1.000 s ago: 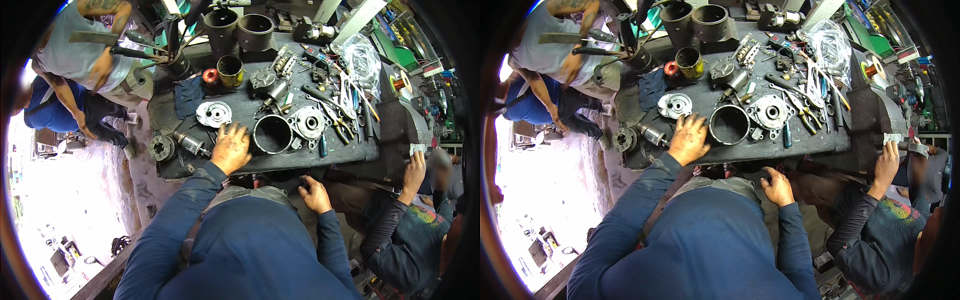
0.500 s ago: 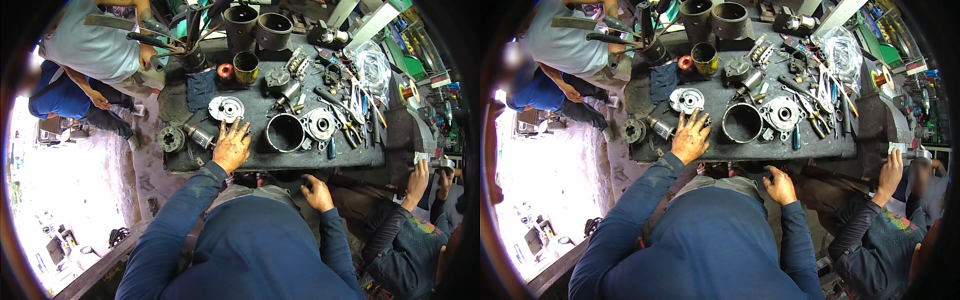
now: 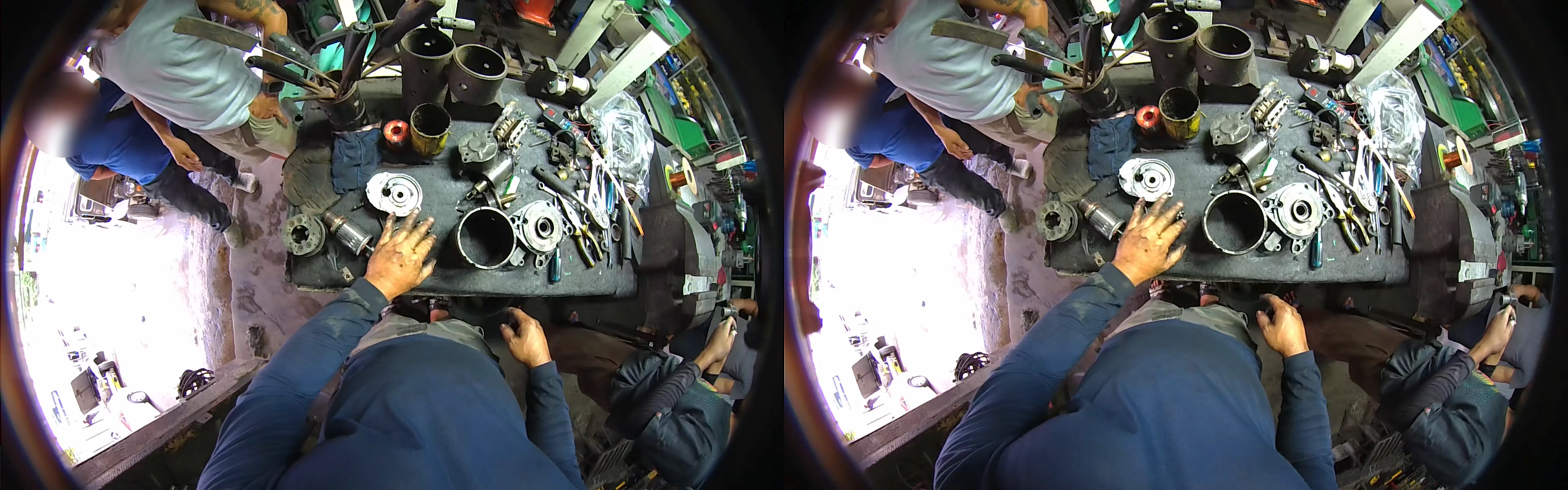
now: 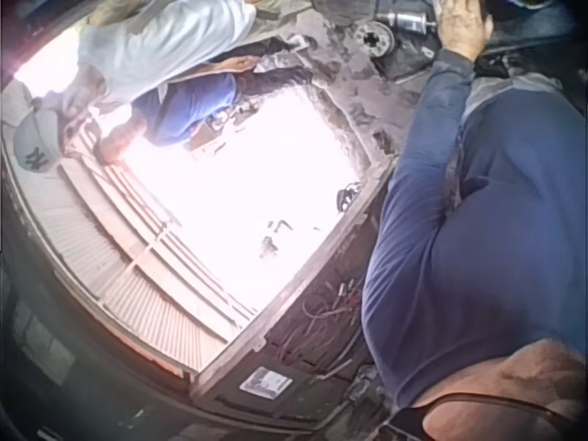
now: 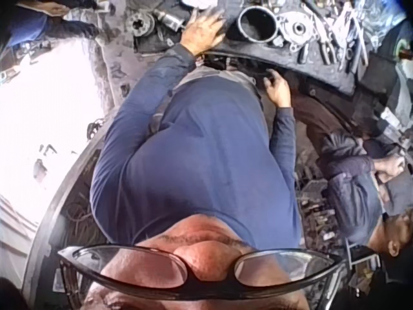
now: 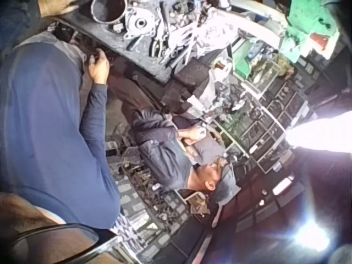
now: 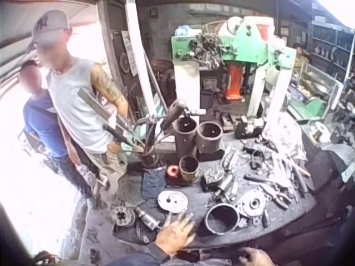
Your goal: The person assembles small mechanical components on a cluttered workbench. They pick up a cylindrical part, insert a smaller piece, and fit it into a larger housing, then handle additional small parts and tools while two bystanders observe.
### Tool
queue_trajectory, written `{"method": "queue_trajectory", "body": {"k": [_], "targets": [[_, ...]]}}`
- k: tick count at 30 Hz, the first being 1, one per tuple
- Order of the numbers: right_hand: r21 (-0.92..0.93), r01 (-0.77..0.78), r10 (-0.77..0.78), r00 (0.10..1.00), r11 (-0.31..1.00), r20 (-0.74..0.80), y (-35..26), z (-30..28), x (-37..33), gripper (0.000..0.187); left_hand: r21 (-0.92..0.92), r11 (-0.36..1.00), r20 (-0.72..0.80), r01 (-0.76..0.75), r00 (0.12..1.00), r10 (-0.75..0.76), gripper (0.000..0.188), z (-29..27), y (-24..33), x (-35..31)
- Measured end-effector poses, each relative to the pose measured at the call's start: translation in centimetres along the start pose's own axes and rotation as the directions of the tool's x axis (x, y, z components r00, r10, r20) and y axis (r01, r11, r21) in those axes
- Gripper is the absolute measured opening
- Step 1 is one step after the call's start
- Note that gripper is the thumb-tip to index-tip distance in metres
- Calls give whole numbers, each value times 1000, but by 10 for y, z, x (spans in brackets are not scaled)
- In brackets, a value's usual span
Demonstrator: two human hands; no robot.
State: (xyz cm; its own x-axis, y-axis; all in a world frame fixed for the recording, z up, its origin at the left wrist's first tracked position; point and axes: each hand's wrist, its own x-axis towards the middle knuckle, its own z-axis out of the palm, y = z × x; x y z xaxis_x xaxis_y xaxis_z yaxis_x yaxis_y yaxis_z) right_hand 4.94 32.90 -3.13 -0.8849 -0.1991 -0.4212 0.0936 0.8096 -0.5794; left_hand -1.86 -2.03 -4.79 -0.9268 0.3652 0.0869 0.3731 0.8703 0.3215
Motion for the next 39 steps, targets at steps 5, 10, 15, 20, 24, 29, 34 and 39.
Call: {"method": "queue_trajectory", "body": {"k": [5,10,15,20,24,29,34,39], "targets": [[2,1,-1,1000,1000,0,0,-1,1,42,144,928,-13,344,938,-346,73,-58,-35,26],[-3,-53,53,998,999,41,-1,-4,4,44,140,957,184,253,943,-277,101,-88,-78,59],[10,-32,32,999,999,3,9,-2,4,45,147,971,355,187,907,-229,101,-74,-88,82],[4,-18,18,999,1000,-48,26,3,-3,44,-58,956,299,286,919,-257,90,-81,-114,87],[18,-54,55,998,998,-36,36,2,-7,44,-194,901,173,387,918,-357,92,-122,-151,78],[-6,-26,26,999,1000,-34,34,1,-5,43,-120,874,163,470,878,-450,88,-137,-173,71],[-14,-20,19,999,1000,-38,30,-1,-4,41,41,948,0,317,948,-317,86,-103,-152,76],[-44,-16,13,998,999,-61,31,1,-4,44,161,927,35,338,937,-348,87,-78,-133,81]]}}
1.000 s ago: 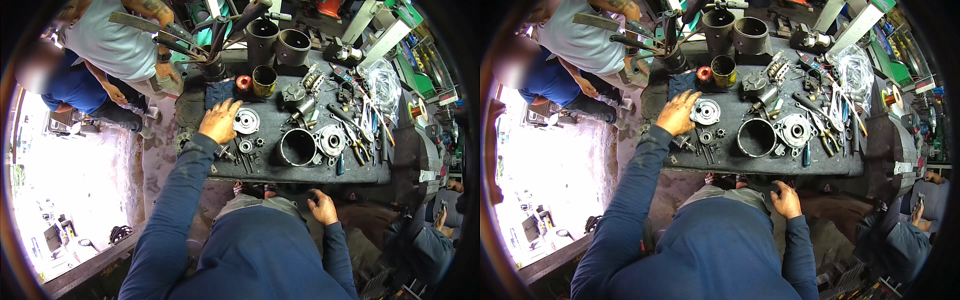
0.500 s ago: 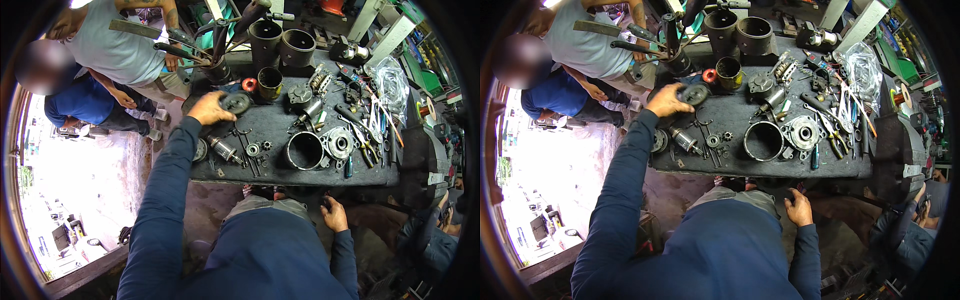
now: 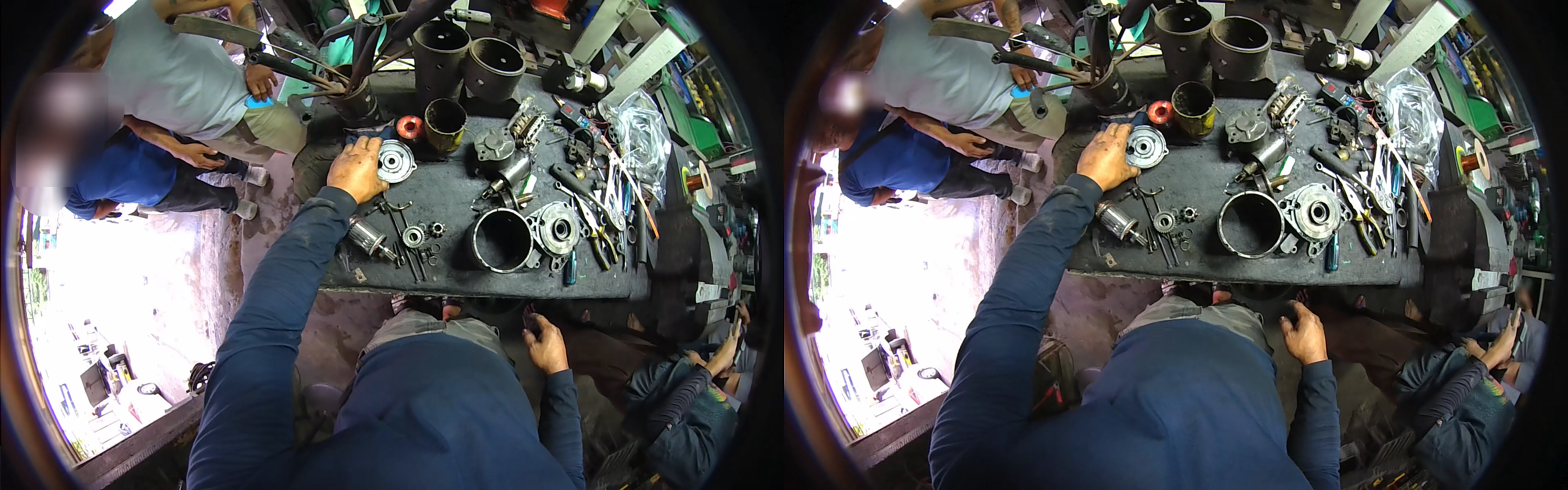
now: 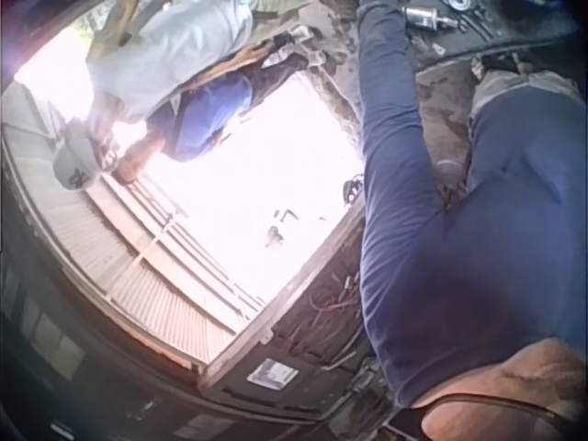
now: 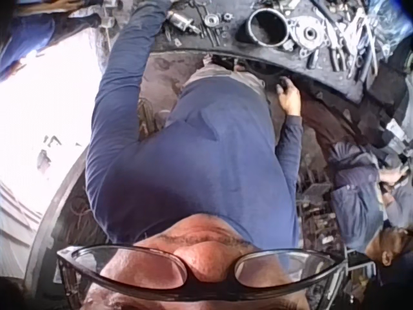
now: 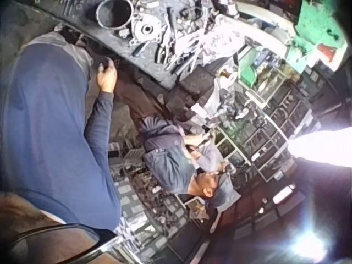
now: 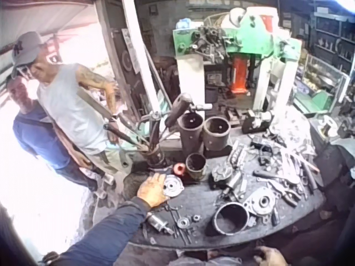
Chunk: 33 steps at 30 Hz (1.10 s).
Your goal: The person assembles small mechanical components on a cluttered workbench. They pick up a cylindrical part, insert a smaller piece, and fit it into a larger housing, then handle additional small parts and tools while two bystanders observe.
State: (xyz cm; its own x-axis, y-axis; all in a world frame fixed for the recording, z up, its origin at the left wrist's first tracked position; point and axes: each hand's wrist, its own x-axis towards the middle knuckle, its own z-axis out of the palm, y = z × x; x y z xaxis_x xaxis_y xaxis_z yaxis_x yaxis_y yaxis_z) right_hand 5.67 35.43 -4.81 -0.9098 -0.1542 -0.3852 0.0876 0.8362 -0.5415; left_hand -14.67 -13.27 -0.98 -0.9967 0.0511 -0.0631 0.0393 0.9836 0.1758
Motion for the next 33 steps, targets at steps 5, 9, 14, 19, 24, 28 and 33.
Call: {"method": "queue_trajectory", "body": {"k": [5,9,14,19,24,28,33], "targets": [[44,-105,102,993,994,54,-6,-1,-5,44,-33,999,126,-18,992,22,86,0,3,-3],[49,-78,76,997,996,34,-10,2,-7,43,-11,999,245,-53,968,54,87,-4,5,-11],[21,-20,20,1000,1000,0,-7,2,-4,44,-189,982,173,15,985,18,87,-13,0,-15],[53,-60,59,998,997,22,-7,0,1,45,-388,922,246,3,964,101,88,-12,5,-20],[33,-31,30,999,999,26,-6,6,3,43,-248,965,350,-92,920,177,92,0,20,-32],[18,-59,58,997,998,58,-11,8,1,43,-127,986,229,-108,964,135,92,-11,29,-60],[121,-87,69,986,989,149,-64,-18,-4,46,-567,815,-7,-120,990,141,77,-45,42,-137]]}}
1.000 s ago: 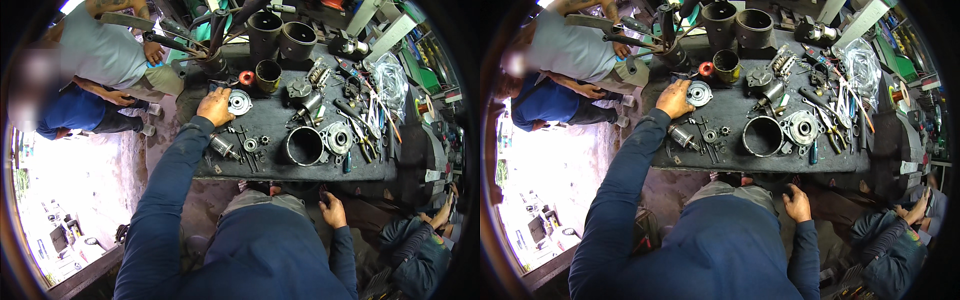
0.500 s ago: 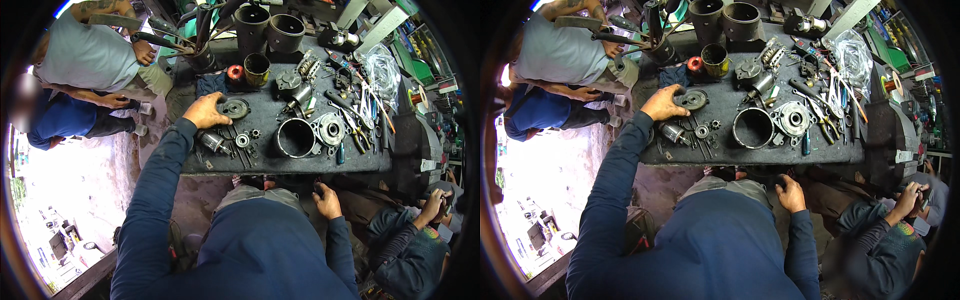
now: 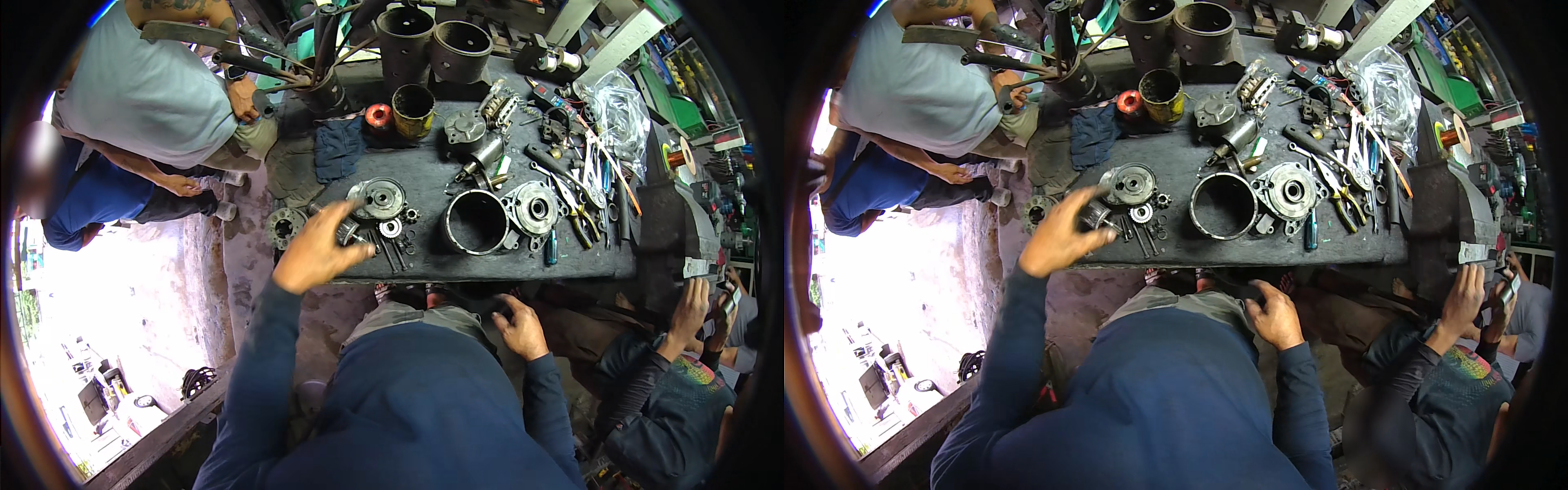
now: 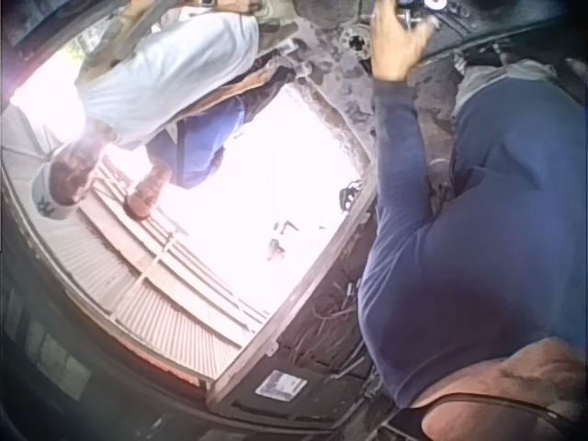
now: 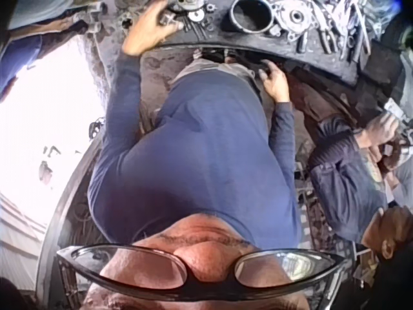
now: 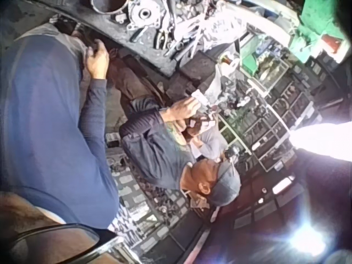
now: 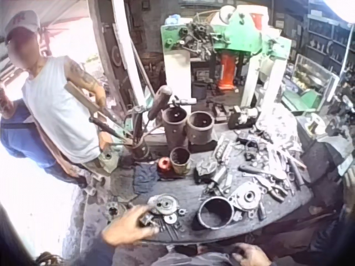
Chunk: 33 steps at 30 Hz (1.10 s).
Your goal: The person assembles small mechanical components on a cluttered workbench. They pick up a cylindrical part, insert a smaller piece, and fit it into a larger housing, then handle additional small parts and tools while two bystanders observe.
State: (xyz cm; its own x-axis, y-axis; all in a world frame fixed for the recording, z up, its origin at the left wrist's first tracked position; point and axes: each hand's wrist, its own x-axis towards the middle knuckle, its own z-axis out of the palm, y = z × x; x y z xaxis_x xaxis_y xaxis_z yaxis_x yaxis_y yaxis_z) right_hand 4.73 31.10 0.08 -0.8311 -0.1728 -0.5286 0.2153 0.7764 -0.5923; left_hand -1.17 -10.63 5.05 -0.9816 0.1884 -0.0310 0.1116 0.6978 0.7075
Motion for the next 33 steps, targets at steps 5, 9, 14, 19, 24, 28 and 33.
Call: {"method": "queue_trajectory", "body": {"k": [5,9,14,19,24,28,33], "targets": [[-161,622,-639,763,766,-93,-110,-11,29,28,-162,886,397,435,850,-345,63,20,-1,-95],[-608,625,-759,649,490,54,-189,2,115,18,333,832,231,445,816,-529,59,64,-66,-170],[-722,437,-338,895,536,291,-225,38,194,32,-413,508,86,756,588,-804,37,140,-181,-301],[-741,259,-87,961,619,263,-226,51,216,42,-386,453,87,804,520,-850,17,244,-215,-486],[-728,277,-39,944,627,326,-221,48,225,48,45,702,113,710,695,-710,25,308,-196,-546],[-719,303,-54,936,625,348,-221,46,226,48,-658,83,226,748,301,-927,24,308,-194,-488],[-782,279,-66,954,557,293,-222,43,232,40,-777,26,183,628,266,-947,19,225,-183,-398]]}}
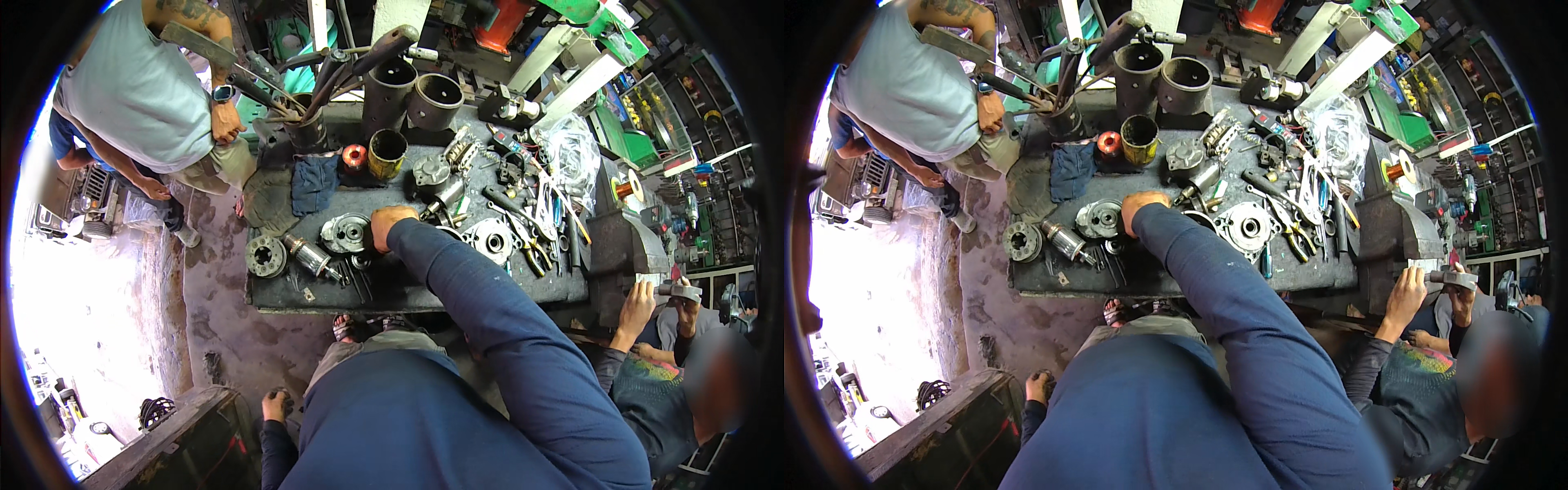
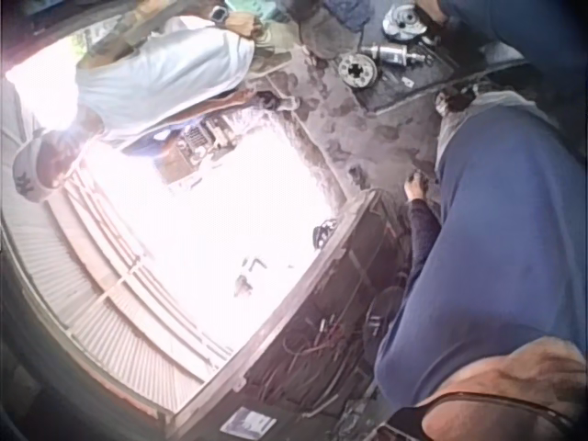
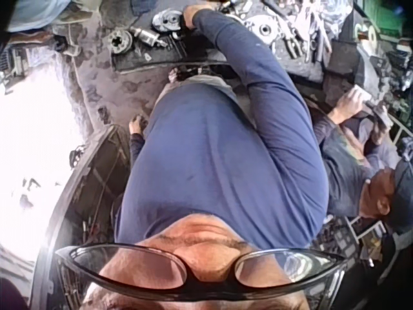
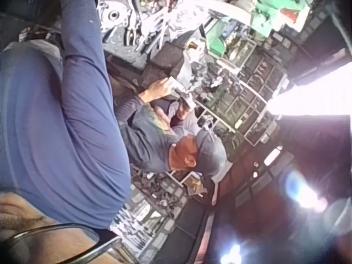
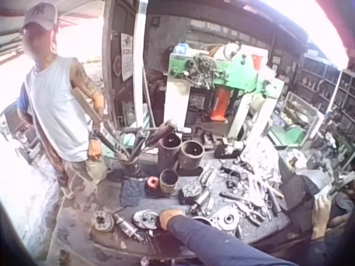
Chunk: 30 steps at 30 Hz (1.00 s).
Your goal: The person assembles small mechanical components on a cluttered workbench. They pick up a cylindrical part, insert a smaller piece, and fit it into a larger housing, then handle additional small parts and tools while two bystanders observe.
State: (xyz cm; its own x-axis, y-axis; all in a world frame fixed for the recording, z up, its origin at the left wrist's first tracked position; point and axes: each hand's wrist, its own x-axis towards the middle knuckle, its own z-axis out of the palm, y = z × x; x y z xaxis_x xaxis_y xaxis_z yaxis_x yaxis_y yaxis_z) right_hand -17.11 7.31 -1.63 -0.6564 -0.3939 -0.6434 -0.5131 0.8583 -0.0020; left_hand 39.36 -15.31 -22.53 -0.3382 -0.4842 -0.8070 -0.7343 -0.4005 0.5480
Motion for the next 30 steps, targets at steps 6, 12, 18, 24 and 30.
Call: {"method": "queue_trajectory", "body": {"k": [6,12,18,24,30], "targets": [[-212,-124,38,928,969,-371,19,-6,14,36,-110,991,-117,-72,991,59,20,-2,73,3],[104,104,-47,895,989,-443,59,-34,-36,30,-93,995,-64,45,997,-51,12,-16,30,1],[716,209,177,888,666,-424,126,8,-170,34,189,976,30,109,993,-117,19,-15,7,-12],[983,-174,118,979,54,167,139,179,-230,25,122,993,91,10,996,-21,18,2,46,20],[583,-453,336,892,675,304,147,370,-239,47,172,985,60,-27,998,17,19,30,132,68]]}}
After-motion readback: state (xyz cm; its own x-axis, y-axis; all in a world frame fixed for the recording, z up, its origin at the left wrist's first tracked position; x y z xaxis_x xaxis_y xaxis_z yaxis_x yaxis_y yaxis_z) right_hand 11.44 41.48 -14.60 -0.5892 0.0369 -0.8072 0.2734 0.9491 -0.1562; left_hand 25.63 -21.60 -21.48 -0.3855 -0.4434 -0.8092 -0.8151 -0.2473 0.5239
